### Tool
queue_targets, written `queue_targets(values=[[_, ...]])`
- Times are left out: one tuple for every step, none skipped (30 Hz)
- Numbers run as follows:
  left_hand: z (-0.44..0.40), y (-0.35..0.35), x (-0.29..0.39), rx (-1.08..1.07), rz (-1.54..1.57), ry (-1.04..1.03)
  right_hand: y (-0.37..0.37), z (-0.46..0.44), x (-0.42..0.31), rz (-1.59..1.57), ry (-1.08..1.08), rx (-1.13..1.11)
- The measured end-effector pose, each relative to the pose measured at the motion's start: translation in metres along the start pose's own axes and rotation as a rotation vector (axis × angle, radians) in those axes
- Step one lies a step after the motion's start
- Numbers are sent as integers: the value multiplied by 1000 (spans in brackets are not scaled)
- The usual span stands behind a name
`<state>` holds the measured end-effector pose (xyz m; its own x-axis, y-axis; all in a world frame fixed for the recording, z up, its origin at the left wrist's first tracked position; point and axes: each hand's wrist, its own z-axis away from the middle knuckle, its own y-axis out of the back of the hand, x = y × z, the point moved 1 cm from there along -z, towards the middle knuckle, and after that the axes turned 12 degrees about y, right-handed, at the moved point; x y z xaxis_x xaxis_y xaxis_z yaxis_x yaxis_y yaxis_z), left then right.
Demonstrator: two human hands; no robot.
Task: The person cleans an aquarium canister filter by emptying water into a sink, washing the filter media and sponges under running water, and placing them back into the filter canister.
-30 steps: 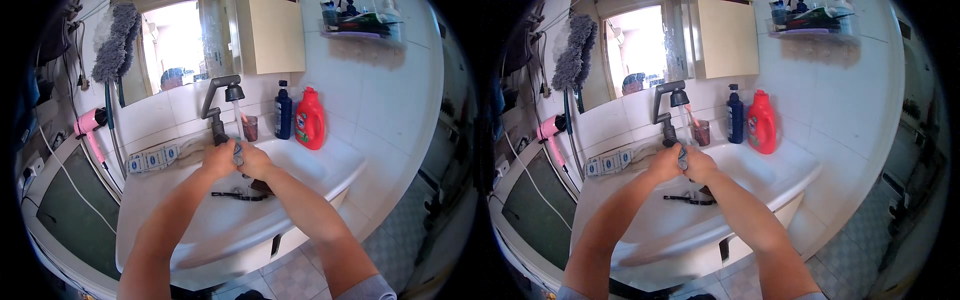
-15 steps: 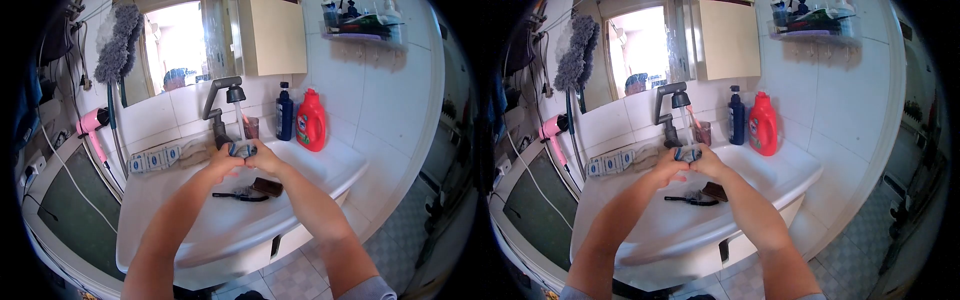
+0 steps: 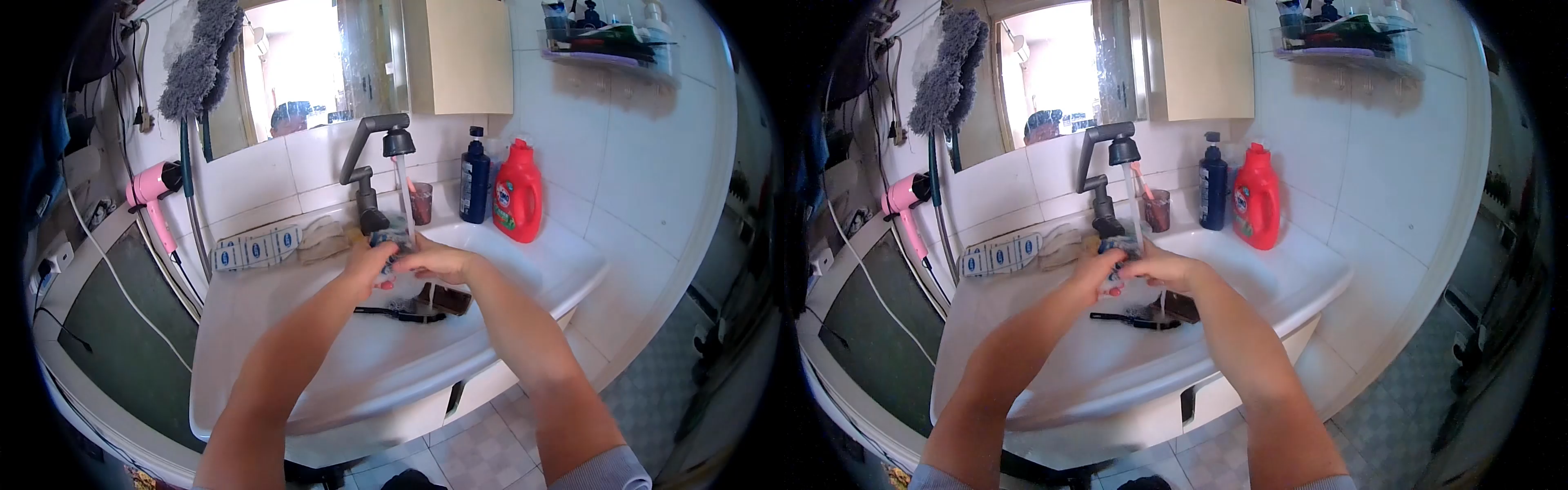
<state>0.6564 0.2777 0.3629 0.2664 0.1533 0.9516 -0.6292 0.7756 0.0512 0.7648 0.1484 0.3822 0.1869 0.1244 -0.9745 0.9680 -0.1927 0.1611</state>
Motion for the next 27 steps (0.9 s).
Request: queue_targets(values=[[3,1,4,1,1,-3,7,-3,10,3,2,-1],[7,5,7,84,22,-52,14,-13,32,211,-83,-128],[10,10,9,170,42,-99,15,-21,53,418,-168,-255],[11,14,7,178,46,-99,7,-29,69,747,-154,-363],[11,18,5,155,44,-80,-4,-36,80,1081,-131,-468],[13,22,4,131,39,-64,-17,-37,78,1086,-121,-473],[17,23,2,145,44,-68,-32,-35,72,1178,-137,-490],[22,21,0,147,43,-69,-43,-35,68,1276,-152,-507],[25,19,-1,145,41,-70,-46,-40,72,1286,-142,-514],[20,21,-3,109,29,-30,-46,-43,79,1421,-177,-594],[18,22,-4,109,29,-28,-44,-44,86,1548,-220,-672],[20,21,-5,73,24,-19,-44,-44,88,1533,-199,-714],[21,18,-5,34,21,-11,-38,-45,90,1531,-206,-717],[22,14,-4,32,23,-10,-27,-49,89,1361,-242,-623],[24,12,-2,71,13,-36,-16,-52,85,1190,-277,-524],[26,10,-1,111,2,-62,-4,-53,74,1276,-157,-498],[24,10,0,108,-1,-61,17,-53,75,963,-234,-266],[22,9,1,105,14,-47,35,-54,79,645,-302,-40],[20,7,1,100,30,-32,38,-52,70,644,-307,-37],[16,5,0,91,29,-30,44,-46,60,351,-272,176],[10,4,1,37,11,-26,47,-40,52,59,-228,382],[8,0,3,-17,-9,-23,44,-38,47,63,-227,390],[6,-8,3,-24,-10,-24,35,-41,45,-88,-122,407],[5,-18,3,49,18,-23,26,-45,40,-239,-14,419],[5,-25,5,121,44,-23,16,-41,29,-239,-12,425],[5,-29,7,116,40,-22,6,-35,17,-284,-61,422],[8,-33,12,84,112,-2,0,-31,8,-328,-109,417]])
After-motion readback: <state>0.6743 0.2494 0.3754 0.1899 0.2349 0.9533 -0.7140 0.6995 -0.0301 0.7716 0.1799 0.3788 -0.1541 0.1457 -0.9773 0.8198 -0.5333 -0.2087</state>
